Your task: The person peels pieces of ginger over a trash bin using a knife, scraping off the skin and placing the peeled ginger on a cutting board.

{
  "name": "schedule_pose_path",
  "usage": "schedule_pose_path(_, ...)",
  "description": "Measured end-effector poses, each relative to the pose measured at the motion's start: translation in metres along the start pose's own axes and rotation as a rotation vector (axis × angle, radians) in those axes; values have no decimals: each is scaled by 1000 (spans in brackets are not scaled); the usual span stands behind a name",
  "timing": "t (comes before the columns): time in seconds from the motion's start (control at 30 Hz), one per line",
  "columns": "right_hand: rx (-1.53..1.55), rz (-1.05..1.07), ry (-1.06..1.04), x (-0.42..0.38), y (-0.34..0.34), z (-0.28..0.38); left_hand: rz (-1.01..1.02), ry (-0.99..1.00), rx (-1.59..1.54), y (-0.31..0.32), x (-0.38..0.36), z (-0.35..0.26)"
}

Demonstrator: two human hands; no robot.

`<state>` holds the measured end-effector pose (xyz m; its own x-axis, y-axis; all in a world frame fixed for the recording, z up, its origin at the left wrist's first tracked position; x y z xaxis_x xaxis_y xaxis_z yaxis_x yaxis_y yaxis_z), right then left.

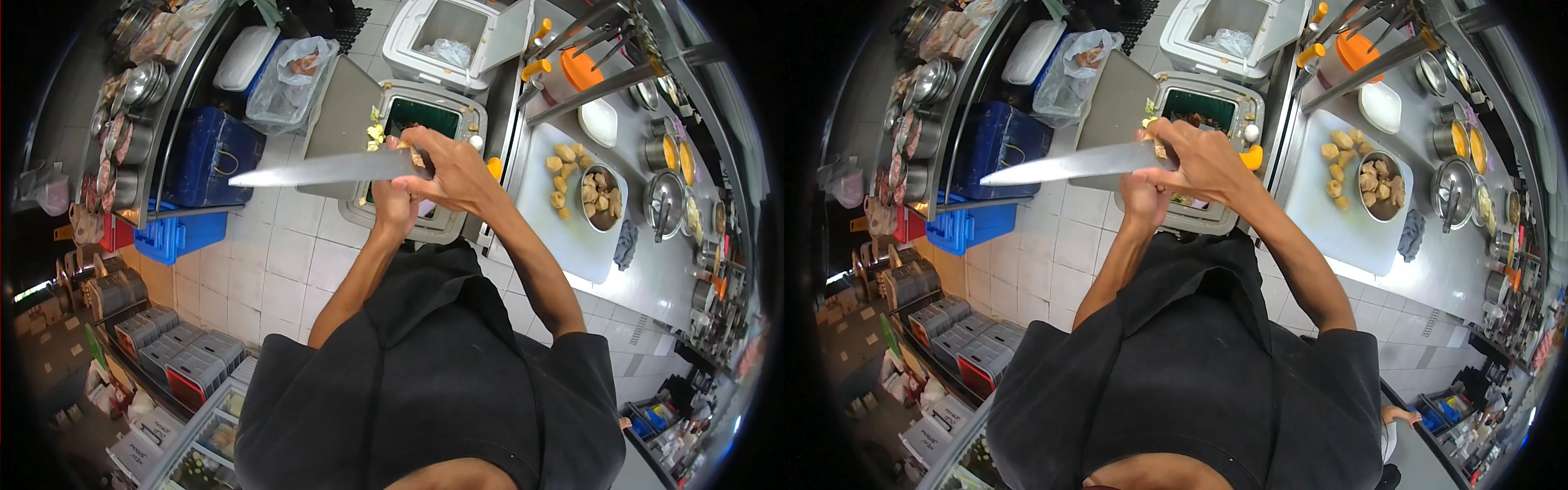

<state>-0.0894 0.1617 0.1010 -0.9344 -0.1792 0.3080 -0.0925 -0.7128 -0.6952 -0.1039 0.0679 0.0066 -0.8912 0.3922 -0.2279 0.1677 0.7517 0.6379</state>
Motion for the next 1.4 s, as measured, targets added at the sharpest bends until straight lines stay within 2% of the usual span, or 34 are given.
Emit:
schedule_pose_path(0.03, -10, -18, 22, 1, -1, -4, 70, -126, -53, 3, -1, 6)
schedule_pose_path(0.07, -21, -37, 43, 3, -2, -9, 68, -125, -53, 1, -1, 2)
schedule_pose_path(0.13, -3, -36, 53, 9, -8, -4, 224, -198, -197, 14, 1, -4)
schedule_pose_path(0.17, 58, -28, 156, 6, -14, -5, 235, -241, -234, 15, 4, -6)
schedule_pose_path(0.2, 118, -19, 257, 4, -18, -6, 231, -238, -235, 21, 3, -11)
schedule_pose_path(0.27, 69, -22, 236, -1, -20, 3, -78, -272, -152, 9, 4, -12)
schedule_pose_path(0.33, 15, 79, 249, -11, -14, 17, -50, -248, -154, 4, 5, -12)
schedule_pose_path(0.4, 16, 61, 205, -18, -6, 22, 12, -202, -161, -1, 5, -10)
schedule_pose_path(0.43, -3, 80, 210, -20, -3, 26, 23, -138, 32, -3, 7, -11)
schedule_pose_path(0.47, -22, 97, 213, -20, 0, 27, 25, -139, 32, -5, 9, -5)
schedule_pose_path(0.53, -43, 108, 228, -18, 1, 25, -86, 235, 515, -1, 7, -25)
schedule_pose_path(0.67, -86, 176, 217, -15, 2, 26, -90, 248, 577, -5, 7, -22)
schedule_pose_path(0.73, -86, 190, 211, -14, 2, 26, -199, 393, 906, -14, 8, -23)
schedule_pose_path(0.77, -87, 193, 195, -14, 2, 26, -202, 392, 907, -20, 8, -18)
schedule_pose_path(0.83, -89, 196, 180, -14, 4, 23, -208, 590, 1037, 7, -7, -46)
schedule_pose_path(0.87, -91, 158, 157, -15, 5, 19, -211, 590, 1036, 4, -8, -41)
schedule_pose_path(0.93, -97, 117, 131, -11, 2, 17, -210, 442, 762, -8, -2, -26)
schedule_pose_path(1.0, -16, 135, 149, -9, 0, 17, -203, 444, 742, -9, -3, -28)
schedule_pose_path(1.07, -42, 148, 146, -7, -5, 21, -29, 214, 425, -6, 3, -22)
schedule_pose_path(1.23, -44, 149, 74, -5, -5, 23, 63, 293, 488, 8, -3, -39)
schedule_pose_path(1.3, -24, 70, -1, -4, -6, 22, 88, 292, 500, 11, -3, -36)
schedule_pose_path(1.37, -5, 96, 17, -4, -9, 23, -78, 205, 220, 1, 2, -25)
schedule_pose_path(1.4, 11, 121, 35, -4, -9, 23, -77, 206, 220, 1, 3, -27)
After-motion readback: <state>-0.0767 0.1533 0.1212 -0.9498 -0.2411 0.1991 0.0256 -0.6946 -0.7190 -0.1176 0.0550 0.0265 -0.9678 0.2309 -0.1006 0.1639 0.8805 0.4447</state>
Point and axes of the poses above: each hand's wrist, its own x-axis towards the middle knuckle, its own y-axis out of the palm, z = x × y, the point moved 8 cm from there along x, towards the middle knuckle, and after that the axes turned 5 degrees about -y, right-handed, at the moved point
